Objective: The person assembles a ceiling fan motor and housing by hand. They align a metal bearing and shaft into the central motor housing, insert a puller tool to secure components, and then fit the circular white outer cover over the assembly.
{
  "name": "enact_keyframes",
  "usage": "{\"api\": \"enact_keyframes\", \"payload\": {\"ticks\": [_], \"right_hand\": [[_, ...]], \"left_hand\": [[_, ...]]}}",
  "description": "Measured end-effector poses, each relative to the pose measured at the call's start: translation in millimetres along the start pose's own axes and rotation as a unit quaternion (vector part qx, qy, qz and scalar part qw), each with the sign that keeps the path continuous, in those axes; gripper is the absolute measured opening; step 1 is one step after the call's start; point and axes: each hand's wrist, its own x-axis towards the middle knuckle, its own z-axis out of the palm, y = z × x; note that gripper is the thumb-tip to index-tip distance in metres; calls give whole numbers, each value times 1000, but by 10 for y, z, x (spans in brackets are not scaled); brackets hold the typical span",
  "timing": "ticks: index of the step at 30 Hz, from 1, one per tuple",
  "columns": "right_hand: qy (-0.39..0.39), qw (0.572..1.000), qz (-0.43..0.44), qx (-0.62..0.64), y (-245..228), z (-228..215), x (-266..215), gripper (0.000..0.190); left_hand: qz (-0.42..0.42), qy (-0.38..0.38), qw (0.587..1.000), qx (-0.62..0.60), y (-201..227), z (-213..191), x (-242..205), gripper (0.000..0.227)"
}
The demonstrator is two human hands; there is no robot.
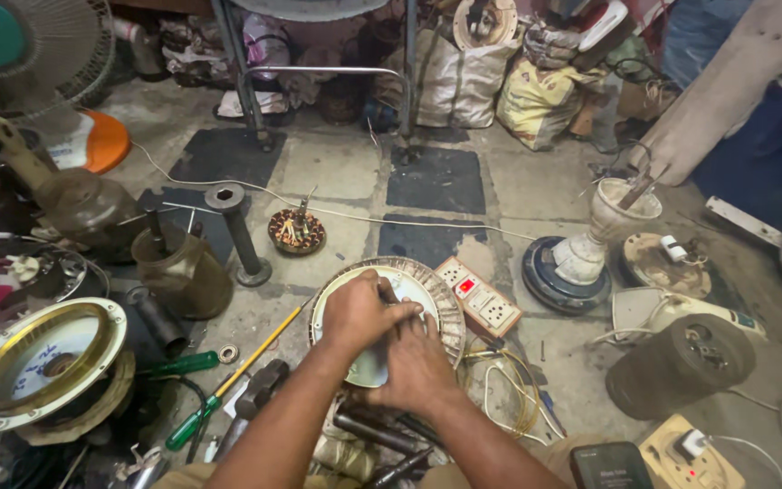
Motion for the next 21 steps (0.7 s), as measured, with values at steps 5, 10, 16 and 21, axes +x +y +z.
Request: {"api": "enact_keyframes", "payload": {"ticks": [5, 10, 16, 21], "right_hand": [[11, 998, 10, 63, -18, -79, 7, 118], [9, 997, 24, 67, -76, -192, 0, 108], [0, 998, 26, 61, -31, -143, 14, 100], [21, 999, 0, 46, 56, -80, 34, 91]], "left_hand": [[13, 18, 996, 85, 106, -7, -17, 68], [9, 36, 974, 224, 270, -14, -152, 77], [-14, 26, 976, 214, 398, -54, -182, 74], [-50, 10, 976, 210, 443, -54, -176, 75]]}}
